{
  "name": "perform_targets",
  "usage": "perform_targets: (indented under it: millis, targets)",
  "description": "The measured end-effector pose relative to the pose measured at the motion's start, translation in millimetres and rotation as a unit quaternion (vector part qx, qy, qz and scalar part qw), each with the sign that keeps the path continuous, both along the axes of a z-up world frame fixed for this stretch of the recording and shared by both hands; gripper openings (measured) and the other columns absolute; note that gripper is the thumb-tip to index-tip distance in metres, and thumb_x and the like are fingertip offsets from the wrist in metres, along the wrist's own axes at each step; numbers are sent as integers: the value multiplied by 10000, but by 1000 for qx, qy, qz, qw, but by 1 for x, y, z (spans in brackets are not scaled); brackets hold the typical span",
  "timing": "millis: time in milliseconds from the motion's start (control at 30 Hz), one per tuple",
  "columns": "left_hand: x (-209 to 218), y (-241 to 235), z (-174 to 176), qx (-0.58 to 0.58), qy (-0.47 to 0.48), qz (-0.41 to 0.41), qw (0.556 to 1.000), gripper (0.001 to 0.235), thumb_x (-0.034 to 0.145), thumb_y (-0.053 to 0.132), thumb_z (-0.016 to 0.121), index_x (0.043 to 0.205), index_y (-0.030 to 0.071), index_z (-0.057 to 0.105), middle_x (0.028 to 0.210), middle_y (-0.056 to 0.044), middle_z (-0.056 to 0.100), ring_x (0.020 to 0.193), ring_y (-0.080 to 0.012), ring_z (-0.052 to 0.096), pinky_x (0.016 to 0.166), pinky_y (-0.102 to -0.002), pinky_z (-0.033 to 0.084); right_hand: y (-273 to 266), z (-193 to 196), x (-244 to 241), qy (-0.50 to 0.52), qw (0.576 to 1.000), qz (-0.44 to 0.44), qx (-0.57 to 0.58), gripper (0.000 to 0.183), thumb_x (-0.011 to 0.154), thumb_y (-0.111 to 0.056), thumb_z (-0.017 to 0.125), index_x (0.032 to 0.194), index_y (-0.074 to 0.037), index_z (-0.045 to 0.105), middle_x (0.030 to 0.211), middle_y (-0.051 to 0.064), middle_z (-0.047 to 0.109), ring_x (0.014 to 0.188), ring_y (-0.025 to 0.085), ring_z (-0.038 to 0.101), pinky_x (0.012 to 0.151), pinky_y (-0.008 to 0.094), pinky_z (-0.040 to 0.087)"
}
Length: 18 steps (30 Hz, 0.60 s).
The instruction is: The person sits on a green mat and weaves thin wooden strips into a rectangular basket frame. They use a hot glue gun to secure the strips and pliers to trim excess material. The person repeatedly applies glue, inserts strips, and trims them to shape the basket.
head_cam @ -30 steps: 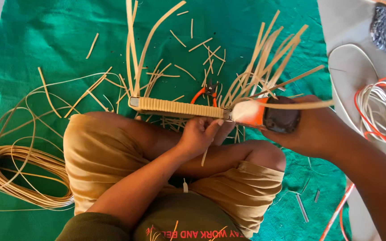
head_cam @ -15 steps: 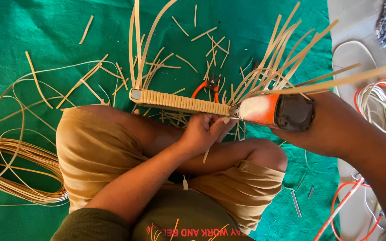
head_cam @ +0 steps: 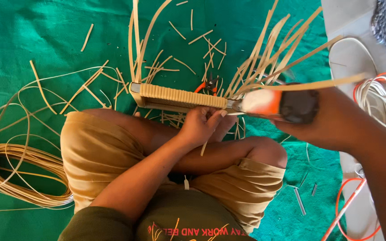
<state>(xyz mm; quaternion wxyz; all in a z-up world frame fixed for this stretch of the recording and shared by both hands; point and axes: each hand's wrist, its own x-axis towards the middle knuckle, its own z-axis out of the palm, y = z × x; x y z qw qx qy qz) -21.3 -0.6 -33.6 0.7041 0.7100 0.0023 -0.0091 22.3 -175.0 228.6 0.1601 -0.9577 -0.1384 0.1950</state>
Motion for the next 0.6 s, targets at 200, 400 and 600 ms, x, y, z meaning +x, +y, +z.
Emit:
perform_targets:
  millis: [200,400,600]
  targets:
    - [3,7,16,-13,70,-6,997,210,938,305,688,923,118,783,719,-4,759,583,-100,669,562,-292,521,-40,4,-2,67,979,-167,-95,305,696,-195,949,956,-88,832,765,42,839,713,126,664,638,350,518]
    - [-4,11,26,63,65,21,996,269,928,359,605,959,147,768,840,42,721,819,-72,607,751,-301,517,-64,-11,-5,99,973,-179,-105,392,808,-370,782,1182,-489,801,1078,-203,828,950,-20,616,877,271,521]
    - [2,19,55,-257,248,74,931,400,993,471,592,1158,117,680,955,0,712,955,-149,696,853,-400,652,-147,-151,32,35,979,-162,-118,398,761,-394,779,936,-38,759,855,248,754,914,473,729,750,540,528]
